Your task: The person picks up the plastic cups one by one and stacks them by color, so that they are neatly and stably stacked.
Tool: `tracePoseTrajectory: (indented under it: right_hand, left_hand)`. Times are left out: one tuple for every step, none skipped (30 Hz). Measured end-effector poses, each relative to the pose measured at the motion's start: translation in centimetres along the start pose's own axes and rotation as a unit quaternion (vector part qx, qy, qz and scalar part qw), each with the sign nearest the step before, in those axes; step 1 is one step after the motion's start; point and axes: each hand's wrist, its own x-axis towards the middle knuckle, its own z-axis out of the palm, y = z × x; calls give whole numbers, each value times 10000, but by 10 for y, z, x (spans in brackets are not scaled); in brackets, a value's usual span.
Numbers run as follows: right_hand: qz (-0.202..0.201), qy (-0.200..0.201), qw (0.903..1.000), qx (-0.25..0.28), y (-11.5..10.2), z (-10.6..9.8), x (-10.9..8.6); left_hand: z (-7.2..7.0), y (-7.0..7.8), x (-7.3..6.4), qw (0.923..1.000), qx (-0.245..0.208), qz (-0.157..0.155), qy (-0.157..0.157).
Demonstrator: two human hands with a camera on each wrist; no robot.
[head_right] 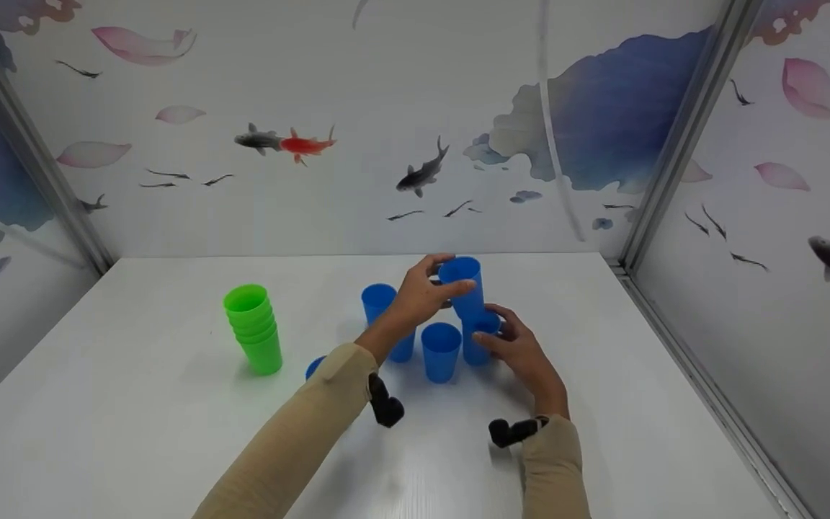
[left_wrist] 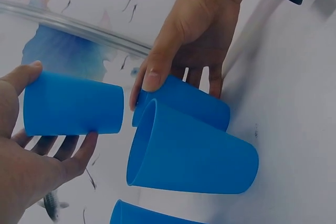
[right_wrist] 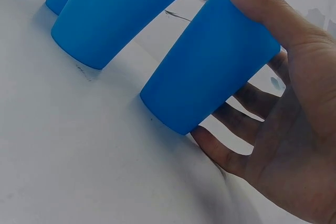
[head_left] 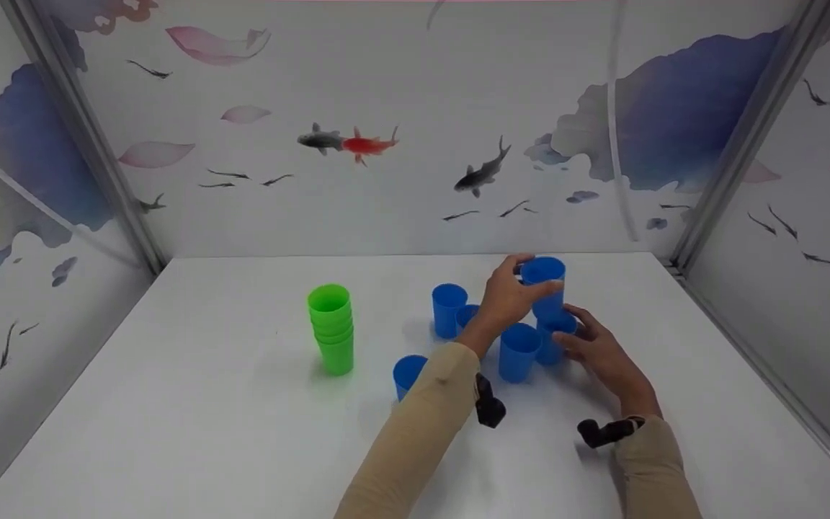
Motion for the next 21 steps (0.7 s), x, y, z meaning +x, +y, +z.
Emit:
tracePoseTrajectory:
  right_hand:
    - [18,10,10000,-8,0,0,0]
    - [24,17,10000,-2,0,0,0]
    - [18,22,10000,-3,0,0,0]
    - [12,32,10000,-9,0,0,0]
    - [3,43,10000,1,0,0,0]
    - [-10,53,10000,1,1,0,0]
    - [-19,50,10000,4,1,0,0]
    - [-28,51,10000,7,2,0,1]
    - [-29,58,10000,1,2,0,1]
    - [-18,70,10000,-4,2,0,1]
    - [-15,71,10000,0,2,0,1]
    - [-20,70,10000,-14,1,0,1]
    - [-20,68,10000,-16,1,-1,1]
    - [-27,62,10000,-22,1,-1,2]
    - [-25,64,10000,-26,1,-1,2]
    - [-32,56,10000,-28,1,-1,2]
    - [-33,56,10000,-20,1,-1,2]
    - [-33,53,10000,-19,2,-1,2]
    - [-18,55,10000,2,2,-1,2]
    - [-14,39,10000,1,2,-1,2]
    - [14,48,10000,20,3,0,3]
  left_hand:
    - [2,-1,0,10000,9,-1,-25]
    - [4,-2,0,10000,17,-8,-53]
    - [5,-3,0,10000,15,-32,-68]
    - [7,-3,0,10000,3,-53,-70]
    - [8,-4,1,10000,-20,-72,-60]
    - [9,-5,1,9999,-43,-89,-45]
    - [9,-6,1,9999,-59,-103,-19]
    - [9,-7,2,9999,-88,-94,-1]
    - [8,-7,2,9999,-111,-82,18]
    - [8,-7,2,9999,-127,-78,29]
    - [8,-7,2,9999,-143,-76,29]
    - [8,-7,2,9998,-158,-71,17]
    - [8,-7,2,9999,-161,-47,-1]
    - [8,-6,1,9999,-159,-32,-21]
    - [8,-6,1,9999,-151,-33,-36]
    - [8,-5,1,9999,-140,-29,-61]
    - [9,-5,1,9999,-123,0,-91]
    - [9,-5,1,9999,-109,25,-125]
    - [9,-5,1,9998,-93,49,-151]
    - [10,-6,1,9998,-79,62,-174]
    - [10,-6,0,9997,-70,81,-200]
